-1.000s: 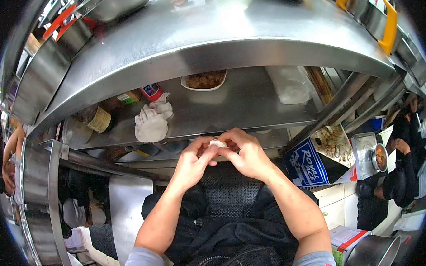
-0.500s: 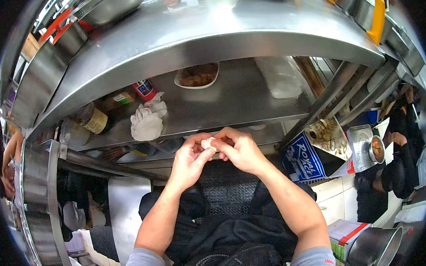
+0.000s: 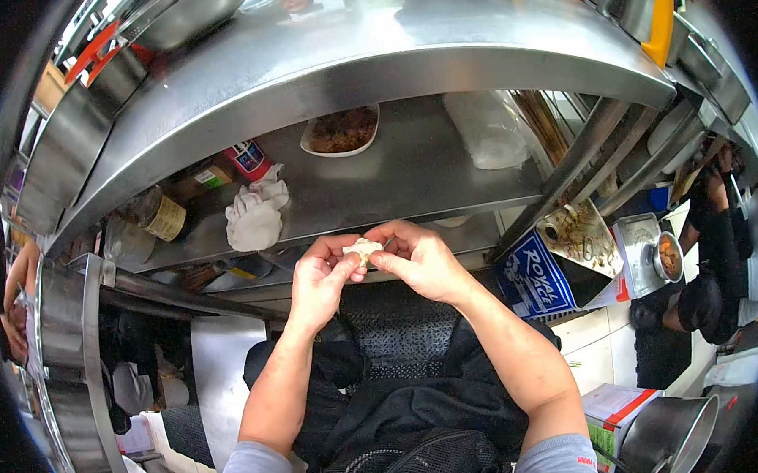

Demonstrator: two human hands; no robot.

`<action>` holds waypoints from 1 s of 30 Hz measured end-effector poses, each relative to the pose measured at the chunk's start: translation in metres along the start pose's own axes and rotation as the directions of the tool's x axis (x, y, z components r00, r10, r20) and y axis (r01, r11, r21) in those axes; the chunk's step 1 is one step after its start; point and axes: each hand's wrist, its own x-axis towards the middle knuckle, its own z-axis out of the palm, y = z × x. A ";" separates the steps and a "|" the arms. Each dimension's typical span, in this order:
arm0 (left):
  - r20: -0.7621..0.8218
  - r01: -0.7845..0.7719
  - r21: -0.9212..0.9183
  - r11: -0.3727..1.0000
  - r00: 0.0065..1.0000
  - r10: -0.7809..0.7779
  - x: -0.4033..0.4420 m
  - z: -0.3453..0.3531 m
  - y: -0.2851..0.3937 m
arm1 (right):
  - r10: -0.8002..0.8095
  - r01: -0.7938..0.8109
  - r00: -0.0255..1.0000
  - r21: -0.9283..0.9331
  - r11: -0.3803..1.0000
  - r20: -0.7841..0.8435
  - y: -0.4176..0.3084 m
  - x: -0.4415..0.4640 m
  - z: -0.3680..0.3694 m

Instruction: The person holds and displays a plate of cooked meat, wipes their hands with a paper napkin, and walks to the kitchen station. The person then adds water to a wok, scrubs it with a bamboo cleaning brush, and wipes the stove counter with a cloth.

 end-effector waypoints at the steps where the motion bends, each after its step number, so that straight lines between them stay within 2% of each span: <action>1: -0.003 0.015 -0.031 0.999 1.000 -0.015 -0.001 0.000 0.000 | 0.000 0.000 1.000 0.002 1.000 0.000 -0.002 0.000 0.000; 3: -0.003 0.030 -0.063 0.998 1.000 -0.030 -0.002 0.002 -0.002 | 0.087 -0.086 0.996 -0.032 0.996 0.017 -0.009 0.000 -0.003; 6: 0.012 0.038 -0.014 0.999 0.999 -0.038 -0.003 0.006 -0.008 | 0.126 -0.126 0.992 -0.017 0.992 0.003 -0.008 -0.002 -0.006; 8: -0.012 -0.110 0.023 0.994 0.994 0.110 -0.004 0.013 -0.014 | 0.122 -0.122 0.992 -0.016 0.992 -0.002 -0.003 -0.001 -0.006; 9: -0.046 -0.234 0.135 0.963 0.969 0.242 -0.003 0.016 -0.014 | 0.118 -0.118 0.993 -0.013 0.993 -0.011 -0.001 -0.002 -0.005; 10: -0.058 -0.231 0.130 0.964 0.969 0.240 -0.002 0.016 -0.013 | 0.125 -0.125 0.992 -0.018 0.992 0.000 0.000 -0.002 -0.004; 12: -0.050 -0.193 0.241 0.951 0.976 0.210 -0.003 0.014 -0.009 | 0.158 -0.156 0.987 0.095 0.983 -0.008 -0.001 -0.003 0.001; 13: -0.082 -0.188 0.269 0.945 0.973 0.217 -0.004 0.015 -0.002 | 0.166 -0.165 0.986 0.088 0.982 0.001 -0.001 -0.002 0.002; 15: -0.107 -0.183 0.219 0.958 0.972 0.211 0.001 0.008 -0.007 | -0.122 0.120 0.992 -0.060 0.991 -0.035 -0.001 -0.001 0.002; 18: -0.162 -0.166 0.146 0.975 0.968 0.189 0.002 0.005 -0.003 | -0.041 0.027 0.995 -0.151 0.988 -0.091 -0.002 0.001 -0.008; 20: -0.177 -0.142 0.119 0.983 0.971 0.162 0.001 0.001 0.004 | -0.058 0.025 0.989 -0.232 0.972 -0.136 -0.008 0.004 -0.011; 22: -0.191 -0.119 0.130 0.984 0.971 0.143 -0.001 -0.003 0.002 | -0.211 0.082 0.961 -0.540 0.838 -0.181 -0.010 0.006 -0.014; 24: -0.187 -0.126 0.302 0.945 0.964 0.189 0.002 -0.008 -0.004 | -0.252 0.099 0.949 -0.583 0.806 -0.188 -0.009 0.008 -0.014; 26: -0.187 -0.117 0.332 0.936 0.964 0.187 0.001 -0.007 -0.005 | -0.317 0.118 0.930 -0.667 0.735 -0.185 -0.011 0.008 -0.014; 28: -0.189 -0.100 0.358 0.928 0.966 0.177 -0.002 -0.006 -0.010 | -0.287 0.086 0.936 -0.662 0.745 -0.202 -0.004 0.010 -0.019; 30: -0.092 -0.271 0.537 0.799 0.922 0.375 -0.001 -0.006 -0.020 | -0.265 0.068 0.943 -0.659 0.749 -0.204 -0.002 0.022 -0.022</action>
